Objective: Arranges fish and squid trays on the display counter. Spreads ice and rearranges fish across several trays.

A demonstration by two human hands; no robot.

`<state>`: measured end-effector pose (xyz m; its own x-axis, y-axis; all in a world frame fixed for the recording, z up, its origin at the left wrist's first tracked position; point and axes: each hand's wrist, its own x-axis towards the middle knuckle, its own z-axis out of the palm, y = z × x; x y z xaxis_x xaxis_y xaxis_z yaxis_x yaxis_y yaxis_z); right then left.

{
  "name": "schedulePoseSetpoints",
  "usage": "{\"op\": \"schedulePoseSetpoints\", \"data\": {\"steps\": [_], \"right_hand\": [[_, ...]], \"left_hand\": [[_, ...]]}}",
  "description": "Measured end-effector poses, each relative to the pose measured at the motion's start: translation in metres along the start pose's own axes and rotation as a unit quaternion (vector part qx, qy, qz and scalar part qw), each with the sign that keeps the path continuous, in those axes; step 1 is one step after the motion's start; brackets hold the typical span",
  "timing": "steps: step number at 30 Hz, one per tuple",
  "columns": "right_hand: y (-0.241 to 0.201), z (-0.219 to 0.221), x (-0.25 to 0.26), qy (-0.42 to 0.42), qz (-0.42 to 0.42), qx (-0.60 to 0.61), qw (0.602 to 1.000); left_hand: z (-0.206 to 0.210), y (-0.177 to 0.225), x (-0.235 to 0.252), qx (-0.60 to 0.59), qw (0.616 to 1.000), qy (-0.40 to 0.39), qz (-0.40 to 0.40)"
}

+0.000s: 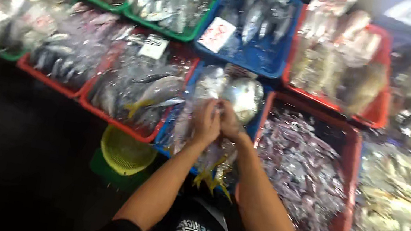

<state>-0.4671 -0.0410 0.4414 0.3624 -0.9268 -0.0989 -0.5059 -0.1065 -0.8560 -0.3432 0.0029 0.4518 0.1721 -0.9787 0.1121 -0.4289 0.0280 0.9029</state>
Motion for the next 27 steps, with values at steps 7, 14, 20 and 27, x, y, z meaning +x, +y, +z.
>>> {"op": "schedulePoseSetpoints", "data": {"steps": [7, 14, 20, 27], "right_hand": [[-0.061, 0.036, -0.046, 0.024, -0.017, 0.15, 0.988], [-0.17, 0.163, -0.082, -0.171, -0.073, 0.069, 0.98], [-0.181, 0.259, -0.046, -0.32, 0.035, -0.136, 0.937], [-0.183, 0.132, -0.048, -0.171, -0.095, -0.115, 0.974]], "left_hand": [[-0.052, 0.012, -0.03, -0.194, 0.98, 0.013, 0.036], [-0.193, -0.025, -0.145, -0.264, 0.945, 0.187, -0.041], [-0.218, -0.146, -0.18, -0.255, 0.925, 0.204, -0.194], [-0.246, -0.157, -0.182, -0.132, 0.915, 0.276, -0.264]]}}
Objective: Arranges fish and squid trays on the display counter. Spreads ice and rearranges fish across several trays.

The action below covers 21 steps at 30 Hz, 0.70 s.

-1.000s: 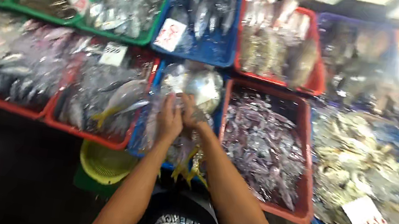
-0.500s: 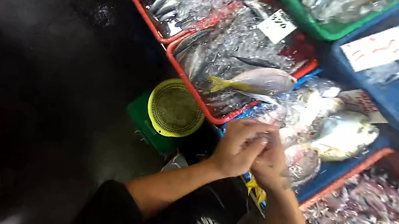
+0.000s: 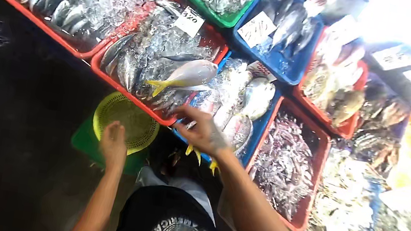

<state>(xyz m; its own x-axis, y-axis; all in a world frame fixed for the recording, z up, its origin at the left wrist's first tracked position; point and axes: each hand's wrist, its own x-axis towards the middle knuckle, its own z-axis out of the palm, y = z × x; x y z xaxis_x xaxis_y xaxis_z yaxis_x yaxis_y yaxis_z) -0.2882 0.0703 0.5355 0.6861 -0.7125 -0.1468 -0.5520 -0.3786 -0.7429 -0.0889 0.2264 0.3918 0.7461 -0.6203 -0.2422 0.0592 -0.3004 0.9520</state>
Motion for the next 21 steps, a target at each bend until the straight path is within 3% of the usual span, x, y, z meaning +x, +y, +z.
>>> {"op": "schedulePoseSetpoints", "data": {"steps": [2, 4, 6, 8, 11, 14, 21], "right_hand": [[0.053, -0.06, 0.008, 0.087, 0.076, -0.069, 0.991], [0.107, -0.105, 0.031, 0.13, 0.151, -0.122, 0.972], [0.147, -0.128, 0.06, 0.137, 0.157, -0.153, 0.966], [0.164, -0.132, 0.087, 0.101, 0.128, -0.178, 0.971], [0.158, -0.111, 0.104, 0.048, 0.139, -0.187, 0.971], [0.157, -0.109, 0.107, 0.039, 0.181, -0.158, 0.97], [0.155, -0.133, 0.118, -0.059, 0.199, -0.107, 0.972]], "left_hand": [[0.008, 0.034, -0.01, 0.022, 0.996, -0.024, 0.089], [0.032, 0.065, -0.022, 0.045, 0.981, -0.133, 0.137], [0.07, 0.09, -0.031, 0.14, 0.949, -0.262, 0.103], [0.113, 0.104, -0.04, 0.21, 0.926, -0.311, 0.034], [0.165, 0.109, -0.048, 0.211, 0.943, -0.256, -0.025], [0.195, 0.117, -0.047, 0.14, 0.964, -0.2, -0.105], [0.247, 0.144, -0.053, 0.019, 0.954, -0.152, -0.258]]}}
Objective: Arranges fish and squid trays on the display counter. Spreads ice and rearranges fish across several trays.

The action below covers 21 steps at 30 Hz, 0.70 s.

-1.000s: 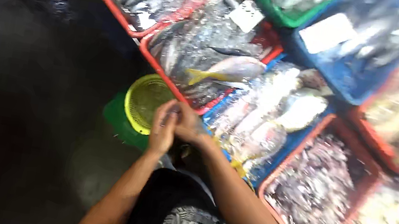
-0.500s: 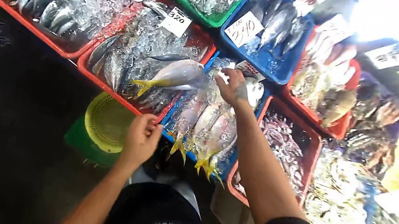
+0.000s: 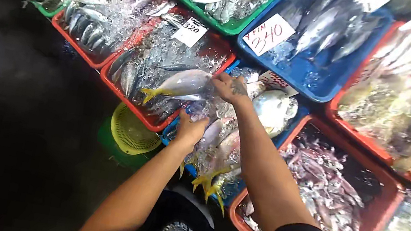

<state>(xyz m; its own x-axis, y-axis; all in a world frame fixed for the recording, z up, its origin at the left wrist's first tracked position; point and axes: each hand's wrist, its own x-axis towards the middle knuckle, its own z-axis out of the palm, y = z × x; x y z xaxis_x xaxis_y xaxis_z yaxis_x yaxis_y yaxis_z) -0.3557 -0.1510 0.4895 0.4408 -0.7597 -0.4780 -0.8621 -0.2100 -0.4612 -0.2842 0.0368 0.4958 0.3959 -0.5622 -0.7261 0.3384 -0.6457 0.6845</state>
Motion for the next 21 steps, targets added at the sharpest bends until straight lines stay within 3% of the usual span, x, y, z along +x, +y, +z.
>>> {"op": "schedulePoseSetpoints", "data": {"steps": [5, 12, 18, 21], "right_hand": [[0.018, 0.003, 0.007, 0.006, -0.038, 0.005, 0.999], [0.05, 0.002, 0.012, 0.031, -0.09, 0.107, 0.99], [0.029, 0.004, 0.003, -0.072, -0.096, 0.301, 0.946], [0.031, -0.004, -0.005, -0.138, -0.033, 0.346, 0.927]], "left_hand": [[0.02, 0.019, 0.007, -0.144, 0.983, 0.051, -0.099], [0.037, 0.026, 0.014, -0.216, 0.967, 0.072, -0.114], [0.044, 0.028, 0.015, -0.246, 0.958, 0.085, -0.123], [0.045, 0.022, 0.014, -0.262, 0.956, 0.101, -0.085]]}}
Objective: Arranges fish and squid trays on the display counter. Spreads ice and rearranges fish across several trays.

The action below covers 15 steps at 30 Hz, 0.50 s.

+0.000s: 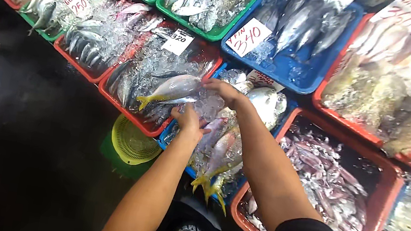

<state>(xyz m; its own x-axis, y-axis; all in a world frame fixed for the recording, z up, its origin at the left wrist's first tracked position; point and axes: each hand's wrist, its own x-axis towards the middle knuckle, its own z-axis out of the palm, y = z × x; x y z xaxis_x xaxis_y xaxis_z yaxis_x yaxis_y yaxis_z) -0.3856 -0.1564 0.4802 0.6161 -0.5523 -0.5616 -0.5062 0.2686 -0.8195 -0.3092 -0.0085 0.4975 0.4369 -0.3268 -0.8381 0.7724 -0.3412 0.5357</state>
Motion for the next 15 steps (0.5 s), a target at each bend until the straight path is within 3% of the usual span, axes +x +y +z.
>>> {"op": "schedulePoseSetpoints", "data": {"steps": [3, 7, 10, 15], "right_hand": [[0.0, 0.004, -0.006, -0.01, 0.046, 0.045, 0.998], [0.005, 0.022, -0.015, 0.027, -0.006, 0.025, 0.999], [0.021, 0.05, -0.032, 0.115, -0.063, 0.008, 0.991], [0.011, 0.119, -0.079, 0.249, -0.073, 0.016, 0.966]], "left_hand": [[0.0, -0.003, 0.005, 0.005, 1.0, -0.02, 0.012], [0.001, 0.001, 0.007, -0.018, 0.999, -0.041, -0.003], [-0.006, -0.002, 0.009, -0.02, 0.998, -0.058, 0.019], [-0.052, 0.004, -0.006, -0.007, 0.986, -0.15, 0.077]]}}
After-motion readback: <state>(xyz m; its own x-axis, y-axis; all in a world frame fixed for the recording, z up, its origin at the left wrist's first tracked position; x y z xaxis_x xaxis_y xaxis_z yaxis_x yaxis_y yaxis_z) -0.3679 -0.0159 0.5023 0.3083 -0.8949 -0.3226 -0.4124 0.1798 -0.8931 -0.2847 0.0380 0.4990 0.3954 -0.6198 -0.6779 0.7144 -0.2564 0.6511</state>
